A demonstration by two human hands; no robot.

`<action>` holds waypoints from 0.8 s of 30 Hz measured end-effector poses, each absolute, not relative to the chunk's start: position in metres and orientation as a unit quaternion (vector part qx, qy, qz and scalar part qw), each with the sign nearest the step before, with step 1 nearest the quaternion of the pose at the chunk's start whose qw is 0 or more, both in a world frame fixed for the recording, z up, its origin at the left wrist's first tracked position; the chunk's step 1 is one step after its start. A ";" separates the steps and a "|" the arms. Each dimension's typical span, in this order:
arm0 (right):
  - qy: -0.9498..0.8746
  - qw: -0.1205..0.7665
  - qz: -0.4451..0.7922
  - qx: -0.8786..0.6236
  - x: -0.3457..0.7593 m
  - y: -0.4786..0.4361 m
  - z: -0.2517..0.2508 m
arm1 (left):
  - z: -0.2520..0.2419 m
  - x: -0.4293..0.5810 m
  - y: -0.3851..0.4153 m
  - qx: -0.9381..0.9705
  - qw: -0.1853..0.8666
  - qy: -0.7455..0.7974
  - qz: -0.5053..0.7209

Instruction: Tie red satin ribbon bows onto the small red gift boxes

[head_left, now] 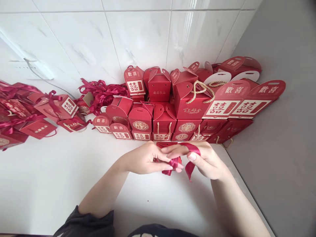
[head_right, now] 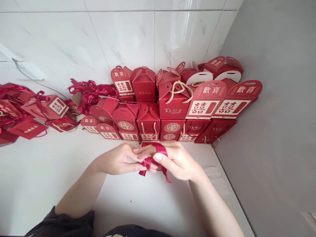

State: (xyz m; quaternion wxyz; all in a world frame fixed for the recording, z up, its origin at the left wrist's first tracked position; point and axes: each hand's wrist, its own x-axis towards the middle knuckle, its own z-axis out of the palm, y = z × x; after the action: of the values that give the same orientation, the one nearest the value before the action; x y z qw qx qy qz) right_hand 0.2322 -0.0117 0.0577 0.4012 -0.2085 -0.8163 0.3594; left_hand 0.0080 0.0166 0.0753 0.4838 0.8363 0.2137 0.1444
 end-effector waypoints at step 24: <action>-0.874 0.360 0.137 -0.295 0.228 -0.009 0.053 | 0.063 -0.004 0.017 0.601 0.737 0.159 0.266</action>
State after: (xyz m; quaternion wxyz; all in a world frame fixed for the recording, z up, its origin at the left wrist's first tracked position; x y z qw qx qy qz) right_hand 0.2280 -0.0085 0.0531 0.3603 -0.2955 -0.8742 0.1367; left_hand -0.0043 0.0172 0.0627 0.7366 0.6014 0.1589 0.2656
